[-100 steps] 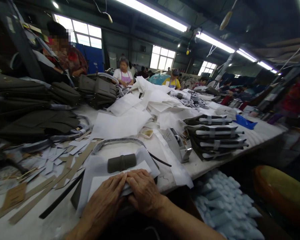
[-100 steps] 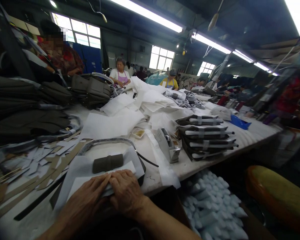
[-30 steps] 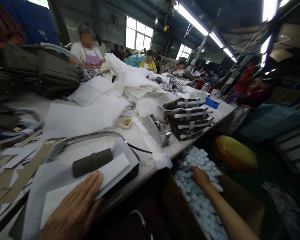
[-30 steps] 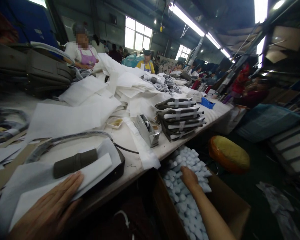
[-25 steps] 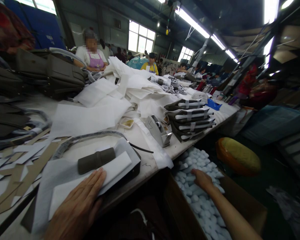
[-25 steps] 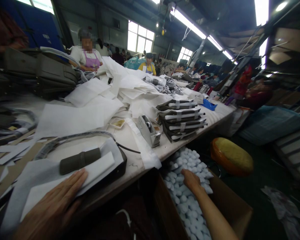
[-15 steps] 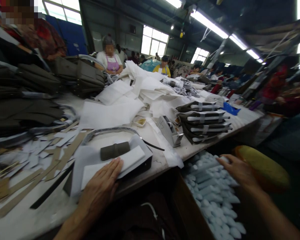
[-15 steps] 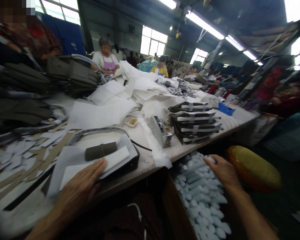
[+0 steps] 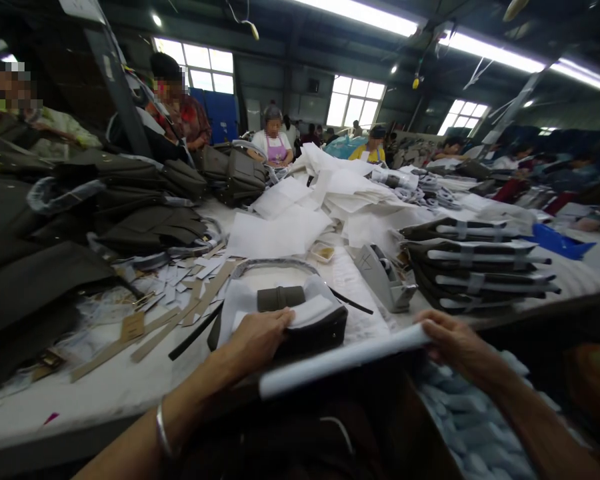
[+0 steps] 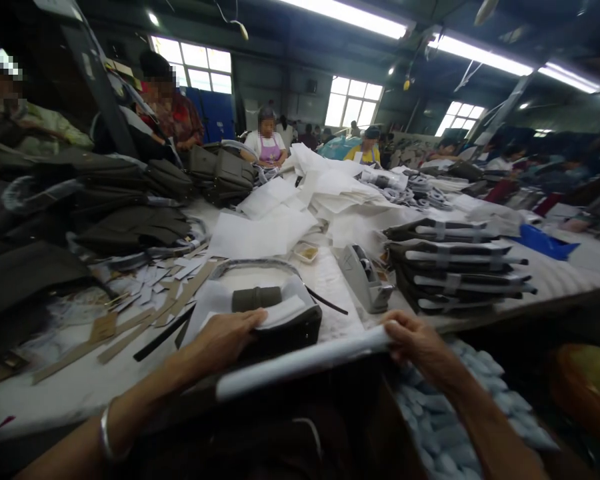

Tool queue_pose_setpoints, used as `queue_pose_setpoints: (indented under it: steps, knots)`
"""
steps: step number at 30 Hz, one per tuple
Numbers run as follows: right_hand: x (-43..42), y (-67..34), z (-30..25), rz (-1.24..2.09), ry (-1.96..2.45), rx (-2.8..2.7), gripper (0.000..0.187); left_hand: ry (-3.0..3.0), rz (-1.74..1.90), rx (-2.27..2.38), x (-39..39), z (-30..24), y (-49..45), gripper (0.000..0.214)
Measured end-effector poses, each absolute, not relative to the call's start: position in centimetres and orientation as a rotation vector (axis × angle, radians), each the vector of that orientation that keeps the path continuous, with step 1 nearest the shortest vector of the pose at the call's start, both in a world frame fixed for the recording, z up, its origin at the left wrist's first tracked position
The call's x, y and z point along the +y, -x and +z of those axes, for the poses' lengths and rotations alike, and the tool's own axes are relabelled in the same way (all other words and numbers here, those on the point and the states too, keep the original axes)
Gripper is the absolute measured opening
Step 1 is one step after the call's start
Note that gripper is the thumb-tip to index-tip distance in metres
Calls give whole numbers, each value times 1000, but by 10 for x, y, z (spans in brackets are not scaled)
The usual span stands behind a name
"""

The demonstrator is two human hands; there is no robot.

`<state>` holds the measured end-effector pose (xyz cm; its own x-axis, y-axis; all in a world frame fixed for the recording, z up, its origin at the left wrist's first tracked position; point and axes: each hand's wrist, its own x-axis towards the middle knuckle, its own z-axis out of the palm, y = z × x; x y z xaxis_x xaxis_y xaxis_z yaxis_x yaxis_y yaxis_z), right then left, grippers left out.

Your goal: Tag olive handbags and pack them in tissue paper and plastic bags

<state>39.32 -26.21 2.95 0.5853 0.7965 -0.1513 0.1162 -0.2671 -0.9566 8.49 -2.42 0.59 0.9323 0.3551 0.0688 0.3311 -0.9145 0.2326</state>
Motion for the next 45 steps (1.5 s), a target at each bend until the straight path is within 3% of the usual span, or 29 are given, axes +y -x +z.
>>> queue_pose_setpoints:
  steps: [5, 13, 18, 24, 31, 35, 40, 45]
  knots:
    - [-192, -314, -30, 1053, 1554, -887, 48, -2847, 36, 398, -9, 27, -88, 37]
    - [-179, -301, -47, 409, 1845, -1184, 23, -2916, -18, 473, -28, 29, -90, 37]
    - [-183, -305, -48, 340, 1869, -1175, 19, -2969, 124, 652, -49, 7, -89, 62]
    - [-181, -316, -60, 276, 1968, -1199, 23, -2989, 182, 716, -55, -15, -93, 58]
    - [-195, -304, -29, -487, 1730, -1434, 19, -3128, 472, 669, -57, -44, -90, 45]
    - [-176, -265, -5, -455, 1575, -1838, 44, -3138, 572, 655, -56, -51, -91, 42]
    - [-139, -246, -38, -365, 1605, -2043, 67, -3140, 555, 607, -46, -59, -89, 44]
    - [-137, -254, -51, -289, 1697, -2026, 72, -3121, 333, 438, -31, -38, -72, 48]
